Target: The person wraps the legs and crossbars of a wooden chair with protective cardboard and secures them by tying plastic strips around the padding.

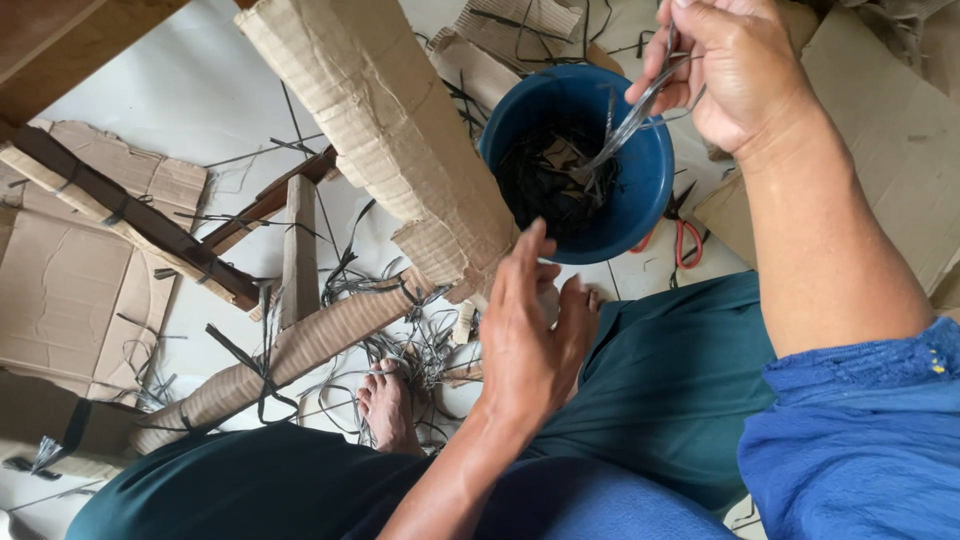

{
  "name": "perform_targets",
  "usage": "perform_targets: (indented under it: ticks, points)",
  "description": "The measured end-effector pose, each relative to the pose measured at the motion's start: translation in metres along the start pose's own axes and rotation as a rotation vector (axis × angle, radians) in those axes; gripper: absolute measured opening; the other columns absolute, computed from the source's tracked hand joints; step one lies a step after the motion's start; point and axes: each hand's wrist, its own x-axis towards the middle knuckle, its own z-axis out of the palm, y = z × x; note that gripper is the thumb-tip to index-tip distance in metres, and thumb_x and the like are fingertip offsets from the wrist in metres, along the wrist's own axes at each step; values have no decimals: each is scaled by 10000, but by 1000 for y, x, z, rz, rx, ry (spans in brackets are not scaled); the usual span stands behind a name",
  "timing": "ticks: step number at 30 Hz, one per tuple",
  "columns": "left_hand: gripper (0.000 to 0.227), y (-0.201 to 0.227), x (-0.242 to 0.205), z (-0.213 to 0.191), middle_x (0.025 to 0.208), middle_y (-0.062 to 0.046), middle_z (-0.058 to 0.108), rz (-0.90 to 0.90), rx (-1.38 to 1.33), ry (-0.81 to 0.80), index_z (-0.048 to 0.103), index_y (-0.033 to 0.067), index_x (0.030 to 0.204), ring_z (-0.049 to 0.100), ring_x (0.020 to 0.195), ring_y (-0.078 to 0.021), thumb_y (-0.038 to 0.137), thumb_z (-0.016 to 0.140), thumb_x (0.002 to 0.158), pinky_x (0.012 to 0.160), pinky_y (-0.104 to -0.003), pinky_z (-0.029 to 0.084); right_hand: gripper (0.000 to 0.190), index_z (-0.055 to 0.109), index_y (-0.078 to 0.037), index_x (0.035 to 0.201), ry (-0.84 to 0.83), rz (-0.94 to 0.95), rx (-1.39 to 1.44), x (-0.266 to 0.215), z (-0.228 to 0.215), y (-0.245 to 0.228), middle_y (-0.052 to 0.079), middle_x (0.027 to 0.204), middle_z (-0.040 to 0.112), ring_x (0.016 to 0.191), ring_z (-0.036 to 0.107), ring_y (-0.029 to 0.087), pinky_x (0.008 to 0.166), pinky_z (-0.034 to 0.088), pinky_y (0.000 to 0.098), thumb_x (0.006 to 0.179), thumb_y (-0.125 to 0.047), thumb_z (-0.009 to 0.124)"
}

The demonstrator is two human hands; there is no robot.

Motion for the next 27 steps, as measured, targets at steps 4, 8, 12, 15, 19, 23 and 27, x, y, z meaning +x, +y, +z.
perform_targets:
  ticks: [4, 8, 12, 15, 19, 23, 27]
  points:
    - [693, 4, 27, 9, 1307, -181, 600, 101, -11, 0, 248, 41, 1584, 643, 884, -223, 122, 626, 1010, 763, -377, 593, 206, 555, -140, 1046, -78, -1, 26, -14, 20, -17, 28, 823, 648, 670, 735, 212, 480, 523, 253, 1156, -241, 413]
    - [644, 3, 43, 10, 815, -14, 658, -76, 43, -90, 381, 78, 1539, 644, 625, -215, 305, 635, 992, 564, -429, 506, 156, 541, -99, 1021, -197, 37, 202, -27, 37, -25, 83, 770, 651, 601, 714, 252, 428, 529, 252, 1123, -174, 452]
    - [181, -1, 44, 15, 674, -63, 607, 3, 107, -18, 656, 78, 1009, 551, 526, -229, 202, 531, 1051, 463, -408, 396, 169, 530, -101, 1027, -284, 81, 122, -25, 43, -21, 106, 788, 640, 648, 737, 277, 472, 592, 285, 1126, -212, 451]
    - [184, -9, 40, 19, 635, -58, 551, 6, 102, -16, 624, 66, 995, 502, 491, -226, 213, 530, 1052, 441, -418, 377, 144, 570, -45, 1178, -61, 105, -251, -22, 47, -25, 114, 886, 646, 707, 670, 170, 552, 597, 242, 1140, -143, 471]
    - [168, -8, 41, 17, 618, -58, 570, -9, 120, -7, 628, 77, 949, 546, 505, -227, 204, 564, 1039, 455, -406, 401, 471, 377, 96, 1567, 161, -532, -813, -27, 22, -24, -51, 590, 297, 407, 300, 114, 329, 242, 291, 1190, -101, 580]
    - [203, -8, 41, 14, 613, -92, 564, -18, 140, -20, 530, 85, 880, 547, 494, -301, 203, 517, 1045, 465, -455, 375, 574, 490, 27, 1470, -475, -694, -757, -53, 44, -44, 304, 1515, 515, 1454, 439, 443, 1225, 278, 574, 1011, -306, 577]
    - [139, -9, 39, 11, 644, -107, 598, -10, 96, -11, 569, 86, 920, 595, 515, -319, 141, 514, 1034, 462, -447, 377, 327, 785, -227, 1132, -720, -93, -1008, -51, 49, -29, 18, 1067, 828, 1373, 520, 350, 1164, 339, 544, 941, -435, 620]
